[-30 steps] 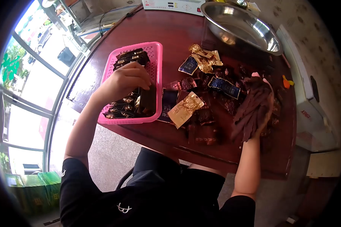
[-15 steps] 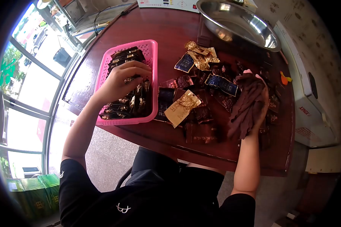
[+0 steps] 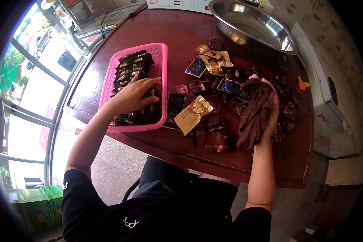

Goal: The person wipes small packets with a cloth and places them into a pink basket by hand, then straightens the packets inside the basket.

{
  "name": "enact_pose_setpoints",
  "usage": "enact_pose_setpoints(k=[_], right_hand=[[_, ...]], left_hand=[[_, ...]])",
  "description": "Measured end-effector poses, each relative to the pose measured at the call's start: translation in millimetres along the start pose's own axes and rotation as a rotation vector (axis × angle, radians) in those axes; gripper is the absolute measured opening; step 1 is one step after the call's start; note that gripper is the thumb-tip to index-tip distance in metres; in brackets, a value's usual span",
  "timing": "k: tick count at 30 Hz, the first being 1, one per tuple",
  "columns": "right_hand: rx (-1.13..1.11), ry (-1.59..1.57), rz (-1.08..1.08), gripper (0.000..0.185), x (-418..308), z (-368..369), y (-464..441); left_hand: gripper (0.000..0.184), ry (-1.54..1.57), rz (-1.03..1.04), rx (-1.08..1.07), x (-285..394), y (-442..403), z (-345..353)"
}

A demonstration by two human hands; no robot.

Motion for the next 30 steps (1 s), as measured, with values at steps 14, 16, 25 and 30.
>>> enact_pose_setpoints(k=[14, 16, 25, 30], right_hand=[[-0.105, -0.063, 0.17, 0.041, 3, 11, 5], [-0.175, 0.157, 0.191, 0.039, 3, 22, 14], [-1.041, 1.197, -0.262, 0.024, 15, 93, 55], [-1.02, 1.301, -0.109, 0.017, 7, 69, 41]], left_hand=[[0.066, -0.238, -0.085, 0.115, 69, 15, 31], [0.062, -0.182, -0.091, 0.106, 66, 17, 31], [0.057, -0.025, 0.024, 0.033, 64, 26, 36], [0.055, 0.012, 0.012, -0.079, 63, 30, 24]])
Point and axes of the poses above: each hand's wrist, its own y-axis away from the middle knuckle, its own z-axis out of the palm, x = y × z, the point moved 1 cm from there along -y, towards the middle knuckle, and after that the axes turned 9 degrees about y, right-handed, at the moved point
